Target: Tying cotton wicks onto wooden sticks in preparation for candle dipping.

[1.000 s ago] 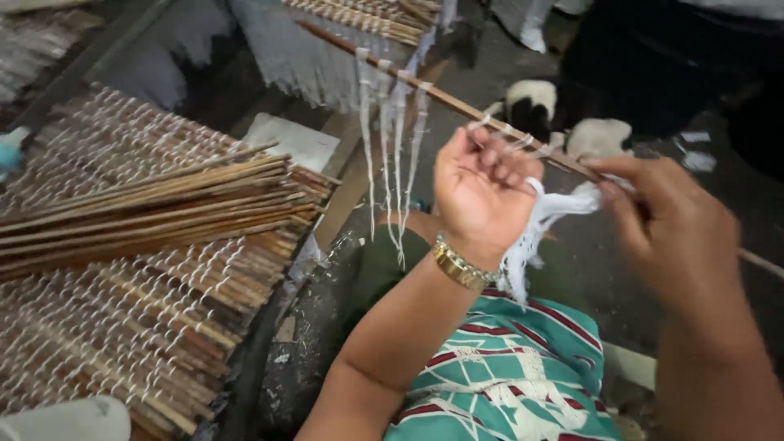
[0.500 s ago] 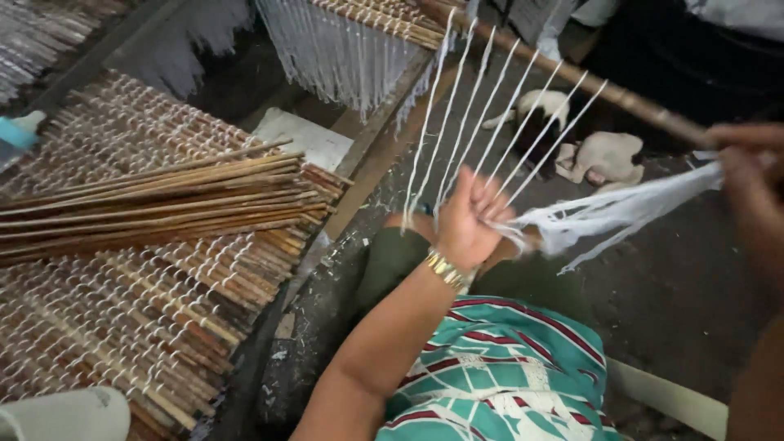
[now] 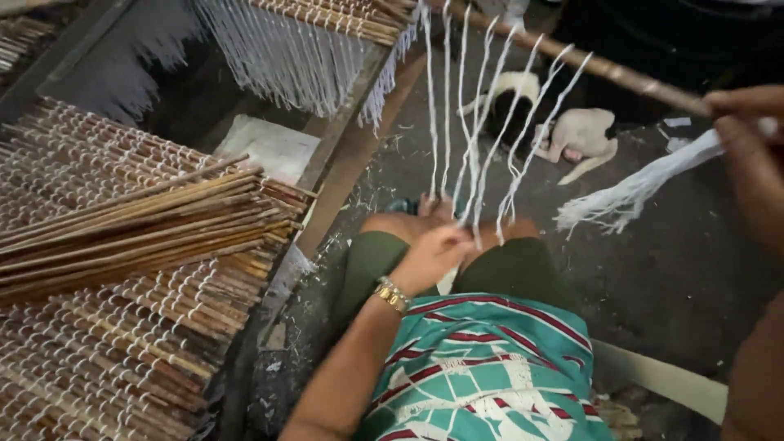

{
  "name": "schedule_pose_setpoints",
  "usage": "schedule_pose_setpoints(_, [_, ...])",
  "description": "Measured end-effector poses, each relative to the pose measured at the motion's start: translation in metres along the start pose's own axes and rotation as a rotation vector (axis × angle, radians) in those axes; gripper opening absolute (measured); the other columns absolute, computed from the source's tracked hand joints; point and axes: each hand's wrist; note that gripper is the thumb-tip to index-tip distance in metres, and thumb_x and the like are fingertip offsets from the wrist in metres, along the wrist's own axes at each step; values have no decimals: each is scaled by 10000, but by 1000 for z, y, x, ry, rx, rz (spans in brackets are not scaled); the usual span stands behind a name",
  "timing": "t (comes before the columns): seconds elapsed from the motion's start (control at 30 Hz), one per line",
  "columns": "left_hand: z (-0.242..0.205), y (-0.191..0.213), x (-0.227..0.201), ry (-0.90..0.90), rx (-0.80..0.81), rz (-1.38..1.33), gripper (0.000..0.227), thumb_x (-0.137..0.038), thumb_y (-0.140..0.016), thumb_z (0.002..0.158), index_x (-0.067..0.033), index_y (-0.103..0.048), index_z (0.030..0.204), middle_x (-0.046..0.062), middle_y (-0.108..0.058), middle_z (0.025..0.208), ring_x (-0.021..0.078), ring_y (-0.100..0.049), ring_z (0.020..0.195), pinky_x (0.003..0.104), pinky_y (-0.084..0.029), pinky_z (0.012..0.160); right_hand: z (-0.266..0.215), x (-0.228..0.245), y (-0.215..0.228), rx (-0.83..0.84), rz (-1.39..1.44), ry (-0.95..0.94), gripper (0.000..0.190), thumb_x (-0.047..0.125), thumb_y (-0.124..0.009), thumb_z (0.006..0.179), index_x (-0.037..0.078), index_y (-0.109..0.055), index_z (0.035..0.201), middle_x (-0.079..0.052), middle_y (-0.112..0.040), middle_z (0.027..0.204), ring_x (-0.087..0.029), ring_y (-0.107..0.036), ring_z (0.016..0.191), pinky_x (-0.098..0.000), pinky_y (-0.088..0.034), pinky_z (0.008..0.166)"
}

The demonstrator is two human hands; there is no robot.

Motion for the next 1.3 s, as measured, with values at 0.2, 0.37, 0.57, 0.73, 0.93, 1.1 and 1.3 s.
schedule_pose_setpoints(0.2, [-33,-13,-189,-734,-186,310,281,-163,-550,1089,-139,-604,1364,-9,-725,917,63,-483,545,236,-342,505,-21,35,-6,25,-113,-147,240,-26,-701,1251,-29,-759,1484,-151,-524,1009,-248,-431,846,-381,-335,801])
schedule_pose_setpoints(0.37, [-18,-20,-197,-730,-341,663,455,-138,-571,1116,-200,-438,1547,18,-753,982,172,-563,693,346,-451,552,-20,72,-1,68,-272,-50,181,4,-789,1147,-43,-824,1319,-175,-671,1004,-266,-599,875,-378,-460,780])
schedule_pose_setpoints(0.57, [-35,-36,-197,-834,-384,234,265,-214,-508,1119,-109,-600,1344,5,-622,948,148,-591,798,296,-514,697,-21,96,-6,105,-225,-148,282,19,-721,1103,21,-782,1378,-132,-663,1076,-238,-641,926,-351,-506,837])
schedule_pose_setpoints(0.73, [-44,-80,-189,-267,26,-326,405,-398,-536,1009,-82,-675,1222,38,-748,1048,99,-686,925,270,-565,811,-29,126,-20,184,-182,-274,230,63,-673,993,48,-759,1205,-119,-697,1037,-236,-640,828,-364,-476,729])
schedule_pose_setpoints(0.93, [-35,-64,-175,-318,-38,-514,326,-346,-540,1070,-94,-685,1218,30,-699,926,99,-665,848,265,-612,795,-52,131,1,185,-190,-367,231,166,-632,1059,127,-770,1240,-40,-727,1050,-199,-665,892,-340,-460,747])
schedule_pose_setpoints(1.1, [-49,-72,-192,-261,41,-70,389,-455,-615,910,-157,-719,1137,26,-773,1054,160,-735,1009,316,-575,896,-51,143,1,188,-34,-547,339,240,-450,1136,128,-719,1310,-33,-574,765,-160,-501,633,-334,-349,606])
schedule_pose_setpoints(1.3, [-52,-66,-191,-645,87,-153,181,-227,-660,984,-59,-722,1011,85,-732,1024,201,-712,1011,337,-580,936,-59,140,-10,92,-134,-421,204,221,-677,1079,77,-748,1206,-56,-710,989,-169,-643,816,-335,-456,664])
Point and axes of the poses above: each hand's wrist, its own z-axis towards the middle knuckle, its own y-axis out of the back of the hand, x = y × z
